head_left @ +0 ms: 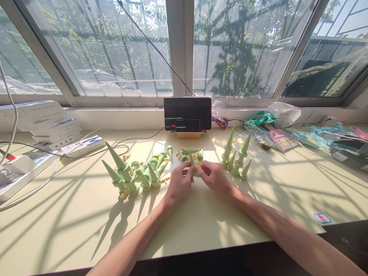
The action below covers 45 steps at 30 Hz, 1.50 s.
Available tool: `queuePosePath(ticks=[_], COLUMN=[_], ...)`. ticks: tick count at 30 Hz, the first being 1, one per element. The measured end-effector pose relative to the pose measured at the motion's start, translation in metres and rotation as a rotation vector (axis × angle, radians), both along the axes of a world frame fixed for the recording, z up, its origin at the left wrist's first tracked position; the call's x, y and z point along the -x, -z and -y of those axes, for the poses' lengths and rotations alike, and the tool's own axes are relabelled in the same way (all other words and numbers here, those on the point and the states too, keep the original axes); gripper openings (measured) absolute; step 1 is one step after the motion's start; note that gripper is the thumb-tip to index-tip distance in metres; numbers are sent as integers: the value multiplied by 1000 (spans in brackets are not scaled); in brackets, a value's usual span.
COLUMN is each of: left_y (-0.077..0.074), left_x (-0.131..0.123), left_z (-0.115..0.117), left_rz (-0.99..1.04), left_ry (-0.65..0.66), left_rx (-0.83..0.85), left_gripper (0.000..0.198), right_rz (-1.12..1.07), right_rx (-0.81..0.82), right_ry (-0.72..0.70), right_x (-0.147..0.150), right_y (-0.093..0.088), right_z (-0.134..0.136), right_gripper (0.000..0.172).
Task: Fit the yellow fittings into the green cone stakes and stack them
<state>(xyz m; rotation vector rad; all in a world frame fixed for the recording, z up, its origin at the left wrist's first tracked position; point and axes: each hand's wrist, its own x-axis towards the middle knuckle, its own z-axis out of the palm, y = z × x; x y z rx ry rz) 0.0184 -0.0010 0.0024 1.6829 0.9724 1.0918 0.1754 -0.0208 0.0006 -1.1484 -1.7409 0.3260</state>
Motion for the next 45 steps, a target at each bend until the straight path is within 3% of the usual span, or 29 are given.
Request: queuePosePath(ticks=[9, 18, 32, 42, 45], left_y=[-11, -11, -3, -4, -4], left_x=[-2, -1, -3, 1, 3], left_z=[5, 4, 2, 0, -1], left_rz=[86, 65, 98, 6, -10], left_ry=[197, 211, 74, -87, -131], left_rx=[94, 103, 163, 47, 7], left_gripper=[39, 39, 38, 39, 42], right_rz=[66, 53, 46, 2, 8], right_rx=[-79, -37, -11, 70, 77], right_ry=[55, 37, 48, -4, 37], right_x=[1, 3, 2, 0, -3], right_y=[5, 6, 5, 0, 0], right_z=[1, 2, 0, 2, 0], right_gripper=[30, 31, 34, 41, 44])
